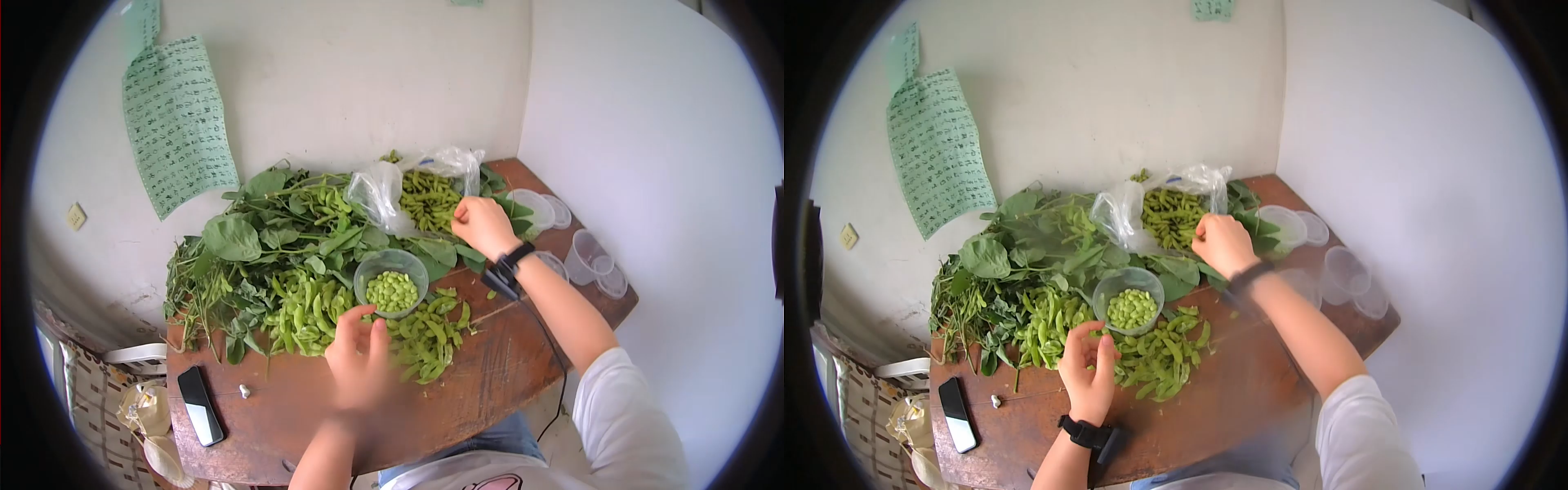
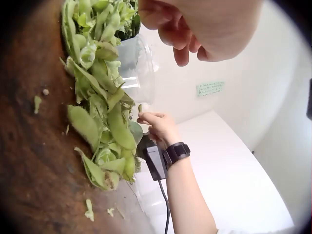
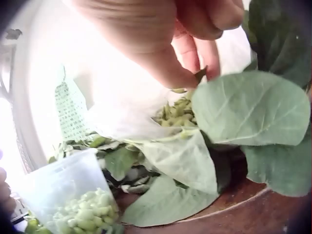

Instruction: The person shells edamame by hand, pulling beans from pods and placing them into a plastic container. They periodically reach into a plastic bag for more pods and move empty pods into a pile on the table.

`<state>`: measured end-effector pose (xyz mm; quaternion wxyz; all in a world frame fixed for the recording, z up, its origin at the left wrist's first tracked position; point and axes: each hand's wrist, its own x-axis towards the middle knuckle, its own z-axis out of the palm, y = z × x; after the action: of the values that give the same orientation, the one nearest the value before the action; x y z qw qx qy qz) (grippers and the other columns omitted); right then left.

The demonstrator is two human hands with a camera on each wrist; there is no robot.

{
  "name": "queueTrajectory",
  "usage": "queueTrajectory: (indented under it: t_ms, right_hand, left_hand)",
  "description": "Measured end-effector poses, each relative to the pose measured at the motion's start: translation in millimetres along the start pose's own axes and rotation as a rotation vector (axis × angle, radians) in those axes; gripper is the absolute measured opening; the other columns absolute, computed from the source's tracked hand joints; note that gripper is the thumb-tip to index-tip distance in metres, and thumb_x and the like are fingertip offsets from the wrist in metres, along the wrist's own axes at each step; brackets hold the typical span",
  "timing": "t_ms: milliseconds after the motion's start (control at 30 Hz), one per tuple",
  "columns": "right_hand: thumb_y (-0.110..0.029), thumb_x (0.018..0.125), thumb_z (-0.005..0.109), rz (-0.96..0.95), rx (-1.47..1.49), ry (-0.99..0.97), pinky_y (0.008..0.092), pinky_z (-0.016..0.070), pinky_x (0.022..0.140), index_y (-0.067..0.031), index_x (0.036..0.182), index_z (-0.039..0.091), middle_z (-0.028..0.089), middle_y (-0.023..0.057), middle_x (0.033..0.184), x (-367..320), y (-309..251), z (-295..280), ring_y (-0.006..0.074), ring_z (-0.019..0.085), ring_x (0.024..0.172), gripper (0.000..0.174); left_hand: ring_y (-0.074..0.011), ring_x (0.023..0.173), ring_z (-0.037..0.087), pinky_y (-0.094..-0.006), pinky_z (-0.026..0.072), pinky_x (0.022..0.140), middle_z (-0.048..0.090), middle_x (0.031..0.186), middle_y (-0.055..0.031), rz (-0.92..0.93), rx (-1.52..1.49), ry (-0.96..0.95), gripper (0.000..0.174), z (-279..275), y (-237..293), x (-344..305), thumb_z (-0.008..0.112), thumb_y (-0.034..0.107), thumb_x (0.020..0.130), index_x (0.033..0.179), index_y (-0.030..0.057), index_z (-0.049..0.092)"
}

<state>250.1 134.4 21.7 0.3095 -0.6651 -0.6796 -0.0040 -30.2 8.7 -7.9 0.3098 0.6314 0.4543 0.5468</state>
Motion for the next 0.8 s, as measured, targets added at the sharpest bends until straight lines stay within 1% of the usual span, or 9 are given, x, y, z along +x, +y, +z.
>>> queueTrajectory:
  t_ms: [67,100,167,233,300,333,500,600,800]
  right_hand:
    - [-0.016,0.081,0.076,-0.102,0.221,0.029,0.0379,0.0567,0.072,-0.001,0.088,0.069,0.074,0.0132,0.087,-21.9,-28.5,-25.5,0.0293,0.072,0.08,0.018]
    - [-0.016,0.081,0.078,-0.179,0.318,0.049,0.0326,0.0526,0.063,-0.0026,0.089,0.07,0.071,0.0086,0.077,-35.5,-37.8,-30.4,0.0204,0.066,0.064,0.018]
    - [-0.013,0.08,0.082,-0.147,0.559,-0.081,0.0241,0.034,0.051,-0.0049,0.094,0.071,0.059,-0.003,0.067,-67.0,-49.8,-31.5,0.005,0.033,0.051,0.02]
    - [-0.009,0.08,0.081,-0.197,0.739,-0.071,0.0243,0.0341,0.05,-0.0062,0.097,0.071,0.061,-0.0041,0.07,-92.0,-64.9,-26.5,0.0044,0.036,0.051,0.02]
    - [-0.006,0.079,0.081,-0.21,0.739,-0.14,0.0237,0.034,0.05,-0.0069,0.098,0.072,0.064,-0.0028,0.074,-106.5,-73.3,-25.9,0.0042,0.038,0.052,0.021]
    - [-0.004,0.079,0.08,-0.373,0.643,-0.143,0.0223,0.0349,0.051,-0.005,0.1,0.071,0.069,0.0007,0.084,-107.2,-67.7,-23.0,0.0044,0.041,0.054,0.022]
    - [-0.003,0.082,0.076,-0.339,0.847,-0.254,0.0245,0.0401,0.053,-0.0042,0.104,0.072,0.07,0.0033,0.099,-117.2,-63.2,-18.7,0.006,0.047,0.057,0.022]
    - [-0.004,0.084,0.075,-0.335,0.866,-0.415,0.0242,0.0475,0.061,-0.0091,0.116,0.072,0.072,0.0042,0.107,-116.7,-59.4,-24.4,0.01,0.057,0.069,0.033]
    - [-0.001,0.082,0.076,-0.447,0.926,-0.385,0.0261,0.0487,0.064,-0.0032,0.11,0.074,0.072,0.0089,0.107,-118.4,-52.8,-11.5,0.0139,0.061,0.076,0.027]
  left_hand:
    - [-0.0079,0.058,0.06,-0.0214,0.0431,0.053,0.069,0.08,-0.0059,0.095,0.087,0.019,0.016,-2.3,5.3,4.6,0.064,0.008,0.094,0.109,0.0022,0.063]
    - [-0.0081,0.055,0.058,-0.0211,0.0422,0.052,0.07,0.086,-0.0066,0.175,0.184,0.017,0.014,-5.6,9.0,4.2,0.066,0.007,0.092,0.105,0.0025,0.065]
    - [-0.0105,0.05,0.054,-0.0226,0.0418,0.049,0.069,0.094,-0.0079,0.167,0.251,-0.001,0.016,-11.2,19.1,2.0,0.071,0.007,0.088,0.103,0.0033,0.069]
    - [-0.0122,0.049,0.054,-0.0247,0.0431,0.048,0.069,0.096,-0.0092,0.333,0.394,-0.042,0.023,-11.8,29.1,5.0,0.074,0.008,0.085,0.107,0.0041,0.07]
    - [-0.0131,0.05,0.054,-0.0263,0.0443,0.049,0.069,0.094,-0.0087,0.305,0.395,-0.065,0.029,-6.6,36.6,6.5,0.077,0.01,0.082,0.11,0.0046,0.07]
    - [-0.0131,0.051,0.055,-0.0263,0.0441,0.049,0.069,0.091,-0.008,0.313,0.355,-0.115,0.028,-3.0,35.0,7.5,0.078,0.01,0.082,0.108,0.0048,0.07]
    - [-0.014,0.054,0.057,-0.0259,0.0436,0.049,0.069,0.08,-0.0071,0.339,0.306,-0.193,0.023,7.9,21.9,2.9,0.08,0.009,0.079,0.101,0.0052,0.074]
    - [-0.0141,0.056,0.058,-0.0256,0.0434,0.049,0.069,0.074,-0.0074,0.252,0.197,-0.212,0.018,8.1,30.5,0.3,0.081,0.007,0.077,0.094,0.0047,0.076]
    - [-0.0154,0.062,0.063,-0.0266,0.0469,0.055,0.072,0.076,-0.0094,0.116,0.184,-0.222,0.018,7.0,25.8,-2.9,0.082,0.006,0.076,0.093,0.0018,0.077]
